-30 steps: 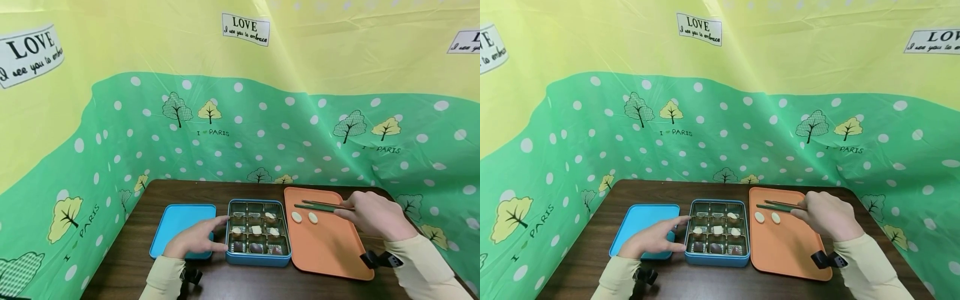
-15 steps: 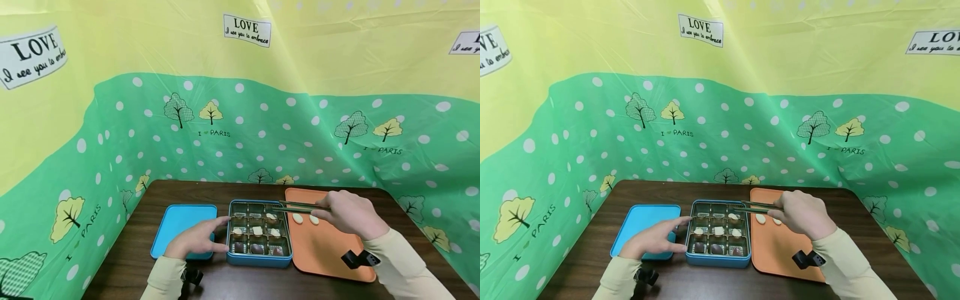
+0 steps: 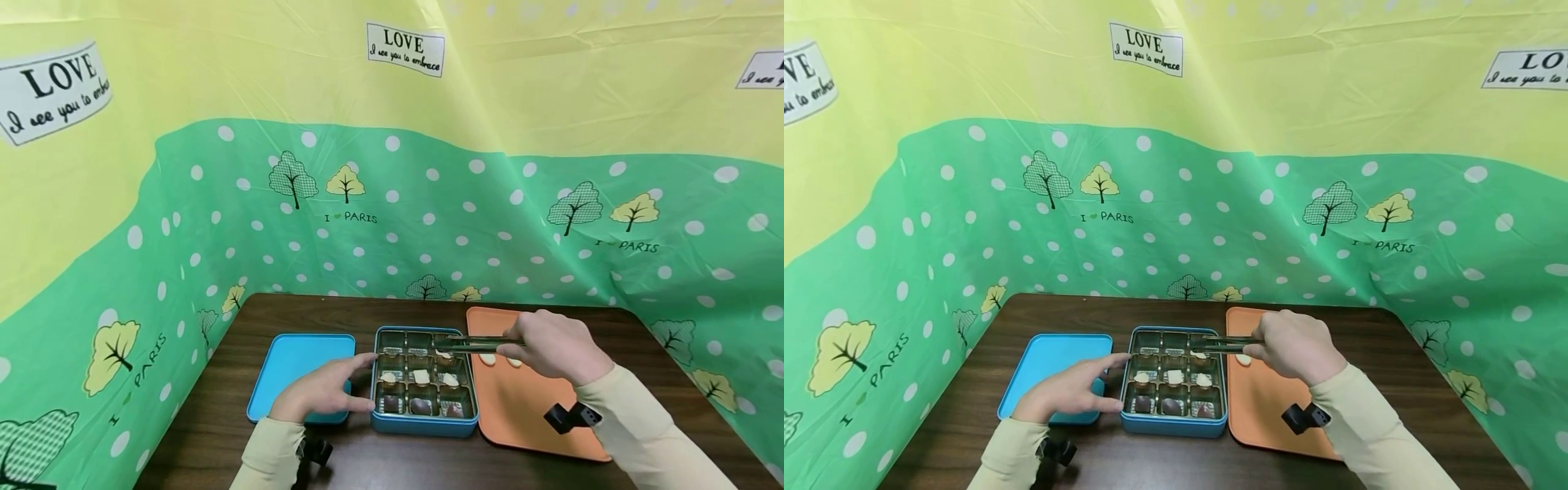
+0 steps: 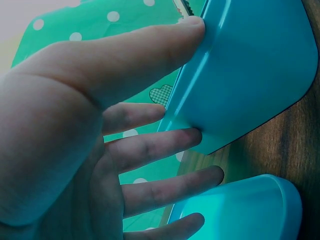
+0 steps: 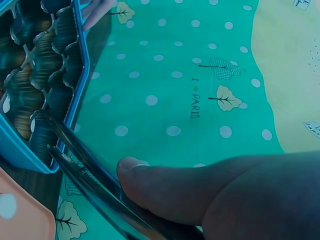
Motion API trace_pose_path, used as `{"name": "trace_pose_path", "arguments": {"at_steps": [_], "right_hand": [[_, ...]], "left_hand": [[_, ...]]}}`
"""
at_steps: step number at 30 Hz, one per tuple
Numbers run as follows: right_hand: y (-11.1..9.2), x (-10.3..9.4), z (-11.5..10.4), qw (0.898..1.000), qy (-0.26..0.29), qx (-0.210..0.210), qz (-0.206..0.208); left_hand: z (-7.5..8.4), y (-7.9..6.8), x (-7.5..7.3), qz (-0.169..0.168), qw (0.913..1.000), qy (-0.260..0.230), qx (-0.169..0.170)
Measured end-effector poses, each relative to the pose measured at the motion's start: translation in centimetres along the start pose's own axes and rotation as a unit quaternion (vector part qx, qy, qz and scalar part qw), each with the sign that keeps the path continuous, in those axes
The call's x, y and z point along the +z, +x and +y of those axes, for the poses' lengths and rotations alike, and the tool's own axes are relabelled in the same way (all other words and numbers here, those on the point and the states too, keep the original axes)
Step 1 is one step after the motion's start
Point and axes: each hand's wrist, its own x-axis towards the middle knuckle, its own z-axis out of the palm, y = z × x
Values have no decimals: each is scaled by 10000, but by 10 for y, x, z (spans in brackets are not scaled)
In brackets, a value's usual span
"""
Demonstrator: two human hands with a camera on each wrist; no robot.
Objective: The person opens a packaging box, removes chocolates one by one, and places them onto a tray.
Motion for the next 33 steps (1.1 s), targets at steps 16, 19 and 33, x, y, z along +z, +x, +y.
{"name": "trace_pose_path", "arguments": {"at_steps": [16, 19, 33], "right_hand": [[19, -1, -11, 9991, -216, 143, -350], [23, -1, -15, 9984, -286, 191, -447], [29, -1, -27, 9956, -547, 358, -673]], "left_hand": [[-2, 1, 0, -18, 9999, 110, -15], [-2, 1, 0, -17, 10000, 75, -27], [-2, 1, 0, -29, 10000, 76, -26]]}}
